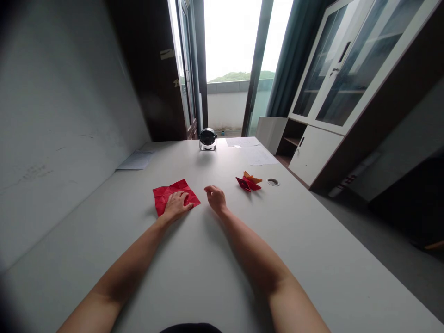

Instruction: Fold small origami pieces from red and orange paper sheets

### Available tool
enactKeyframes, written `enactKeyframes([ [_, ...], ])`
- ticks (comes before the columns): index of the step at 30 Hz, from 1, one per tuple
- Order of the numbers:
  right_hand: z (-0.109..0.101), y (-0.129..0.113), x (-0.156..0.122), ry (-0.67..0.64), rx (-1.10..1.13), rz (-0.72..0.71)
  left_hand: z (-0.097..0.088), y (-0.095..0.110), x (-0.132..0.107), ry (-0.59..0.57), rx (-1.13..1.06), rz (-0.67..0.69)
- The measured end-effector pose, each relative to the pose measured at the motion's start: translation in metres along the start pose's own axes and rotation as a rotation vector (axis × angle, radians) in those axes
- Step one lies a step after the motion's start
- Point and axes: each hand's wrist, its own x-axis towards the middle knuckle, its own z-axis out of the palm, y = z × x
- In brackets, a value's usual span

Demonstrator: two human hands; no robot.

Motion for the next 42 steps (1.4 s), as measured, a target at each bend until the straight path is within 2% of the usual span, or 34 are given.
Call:
enactKeyframes([
  [3, -0.027, 0.017, 0.014, 0.227, -0.131, 0.073, -0.004, -0.026, 0.007, -0.020, 0.018, -0.100],
  [5, -0.049, 0.030, 0.020, 0.342, -0.268, 0.129, -0.006, -0.041, 0.010, 0.017, 0.012, -0.152],
  [8, -0.076, 0.050, 0.021, 0.418, -0.482, 0.250, -0.007, -0.051, 0.011, 0.122, 0.001, -0.162],
  [11, -0.088, 0.065, 0.018, 0.416, -0.616, 0.338, -0.008, -0.044, 0.009, 0.210, -0.012, -0.118],
  [14, -0.087, 0.073, 0.016, 0.393, -0.675, 0.346, -0.010, -0.032, 0.008, 0.250, -0.029, -0.063],
  [19, -0.084, 0.079, 0.015, 0.330, -0.691, 0.396, -0.010, -0.023, 0.005, 0.224, 0.002, -0.038],
  [26, -0.085, 0.082, 0.015, 0.226, -0.671, 0.464, -0.006, -0.039, 0.007, 0.249, 0.069, -0.090],
  [31, -0.084, 0.084, 0.016, 0.222, -0.558, 0.423, -0.005, -0.056, 0.006, 0.296, 0.074, -0.231],
  [34, -0.078, 0.082, 0.015, 0.182, -0.462, 0.389, -0.008, -0.055, 0.006, 0.326, 0.062, -0.265],
  [37, -0.068, 0.075, 0.014, 0.108, -0.374, 0.354, -0.012, -0.043, 0.006, 0.334, 0.039, -0.186],
  [42, -0.050, 0.052, 0.010, -0.008, -0.348, 0.233, -0.017, -0.010, 0.004, 0.275, -0.004, 0.083],
])
